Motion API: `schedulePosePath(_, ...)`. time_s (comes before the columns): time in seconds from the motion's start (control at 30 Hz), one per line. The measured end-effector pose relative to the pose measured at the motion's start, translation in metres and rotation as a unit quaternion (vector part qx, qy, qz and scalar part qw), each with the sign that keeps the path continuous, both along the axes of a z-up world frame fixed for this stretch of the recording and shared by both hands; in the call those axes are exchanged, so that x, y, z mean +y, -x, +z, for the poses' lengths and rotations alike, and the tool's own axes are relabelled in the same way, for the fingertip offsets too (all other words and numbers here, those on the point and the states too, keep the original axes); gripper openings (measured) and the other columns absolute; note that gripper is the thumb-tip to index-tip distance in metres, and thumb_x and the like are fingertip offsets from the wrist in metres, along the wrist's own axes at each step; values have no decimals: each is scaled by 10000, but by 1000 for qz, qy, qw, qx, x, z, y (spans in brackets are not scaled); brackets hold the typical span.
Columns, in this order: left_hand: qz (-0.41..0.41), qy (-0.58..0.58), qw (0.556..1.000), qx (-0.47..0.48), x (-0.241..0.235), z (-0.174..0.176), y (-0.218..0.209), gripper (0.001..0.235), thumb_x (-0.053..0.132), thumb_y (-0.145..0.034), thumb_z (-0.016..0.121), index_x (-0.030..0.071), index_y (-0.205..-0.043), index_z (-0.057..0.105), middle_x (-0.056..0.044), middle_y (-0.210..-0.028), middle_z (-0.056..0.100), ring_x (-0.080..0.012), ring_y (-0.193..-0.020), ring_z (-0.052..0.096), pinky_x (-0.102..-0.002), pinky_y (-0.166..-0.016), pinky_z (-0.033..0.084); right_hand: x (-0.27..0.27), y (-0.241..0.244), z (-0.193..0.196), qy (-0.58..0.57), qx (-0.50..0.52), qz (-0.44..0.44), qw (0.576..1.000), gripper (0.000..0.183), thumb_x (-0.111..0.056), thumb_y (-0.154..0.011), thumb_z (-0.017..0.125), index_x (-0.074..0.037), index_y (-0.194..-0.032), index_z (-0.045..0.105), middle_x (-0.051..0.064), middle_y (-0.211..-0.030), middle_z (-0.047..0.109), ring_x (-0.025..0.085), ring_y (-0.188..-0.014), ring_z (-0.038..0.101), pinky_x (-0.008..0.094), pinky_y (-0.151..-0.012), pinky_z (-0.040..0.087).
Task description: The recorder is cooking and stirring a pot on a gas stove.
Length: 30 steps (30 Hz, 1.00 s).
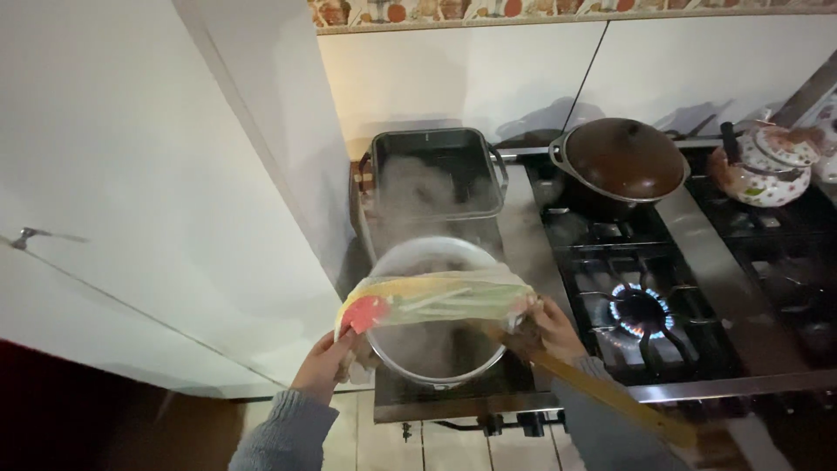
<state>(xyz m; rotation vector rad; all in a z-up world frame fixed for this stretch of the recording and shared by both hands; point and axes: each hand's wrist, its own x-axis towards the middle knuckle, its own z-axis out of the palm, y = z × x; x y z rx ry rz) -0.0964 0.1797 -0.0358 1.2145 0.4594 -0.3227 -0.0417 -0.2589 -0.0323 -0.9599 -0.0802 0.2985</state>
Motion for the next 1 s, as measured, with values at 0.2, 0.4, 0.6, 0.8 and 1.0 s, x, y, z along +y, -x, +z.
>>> schedulePosePath(0.2,-4,-1,1000,0,2,-14,-15,257,296,-1008,607,55,-1085,653,57,-646,417,-74,-532,318,-275,-500,268,-18,-31,-23,70,2,28,997,382,-332,-1026,541,-36,-1266,570,101,-924,695,182,-743,707,335,-610,608)
schedulePosePath(0.4,-17,-138,990,-22,5,9,-7,306,315,-983,622,18,-1019,688,2,-683,584,-108,-555,502,-294,-510,397,-13,-13,3,351,-60,-117,927,309,-277,-1052,638,1,-1189,633,60,-838,658,81,-678,603,242,-551,483)
schedulePosePath(0.6,27,-248,967,-59,18,44,10,289,246,-975,674,1,-1123,716,-89,-748,635,-175,-621,570,-337,-544,433,-8,8,100,457,-68,-191,866,317,-134,-986,675,-15,-1274,620,84,-908,712,170,-681,608,307,-572,503)
schedulePosePath(0.8,50,-235,947,-215,18,86,26,397,140,-912,653,14,-1287,621,-52,-1034,683,-104,-919,619,-265,-777,481,-48,33,178,372,-208,-249,869,281,-43,-936,684,3,-1207,629,21,-945,686,77,-766,648,232,-653,555)
schedulePosePath(1.0,11,-227,941,-251,-41,175,28,376,72,-980,595,-2,-1348,577,-134,-1116,695,-166,-985,631,-309,-839,491,-121,64,230,443,-210,-320,811,279,-52,-949,705,-12,-1217,639,29,-927,666,82,-755,589,249,-628,486)
